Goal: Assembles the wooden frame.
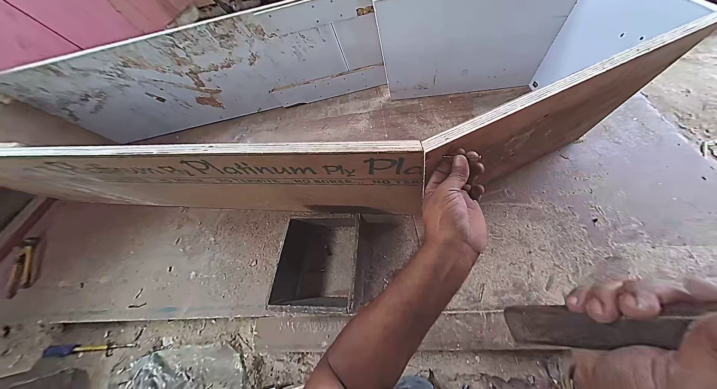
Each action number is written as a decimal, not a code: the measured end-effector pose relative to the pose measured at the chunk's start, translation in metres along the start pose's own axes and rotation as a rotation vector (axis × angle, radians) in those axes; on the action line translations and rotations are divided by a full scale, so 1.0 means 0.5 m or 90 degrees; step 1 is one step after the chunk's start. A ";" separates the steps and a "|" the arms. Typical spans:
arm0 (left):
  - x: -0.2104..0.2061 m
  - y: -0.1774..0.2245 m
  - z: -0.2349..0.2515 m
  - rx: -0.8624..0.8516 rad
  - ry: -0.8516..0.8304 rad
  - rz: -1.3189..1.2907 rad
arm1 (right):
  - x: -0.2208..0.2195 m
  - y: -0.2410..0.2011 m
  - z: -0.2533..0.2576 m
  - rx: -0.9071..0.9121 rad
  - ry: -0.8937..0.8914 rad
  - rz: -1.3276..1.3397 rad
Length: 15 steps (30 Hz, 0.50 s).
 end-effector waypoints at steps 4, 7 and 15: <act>-0.004 0.001 -0.002 0.008 0.013 -0.006 | -0.048 0.019 -0.042 -0.145 0.023 0.053; -0.005 0.003 -0.004 0.016 0.021 -0.013 | -0.062 0.048 -0.088 -0.442 -0.208 -0.021; -0.014 0.013 -0.011 0.046 0.045 0.005 | -0.035 0.012 0.002 -0.073 0.062 0.015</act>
Point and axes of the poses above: each hand's wrist, its own z-axis towards the middle knuckle, its own x-axis out of the back of the hand, y = z × x, the point moved 3 cm from there along z, towards the middle knuckle, and after that the axes turned 3 degrees about -y, right-handed, at the moved point
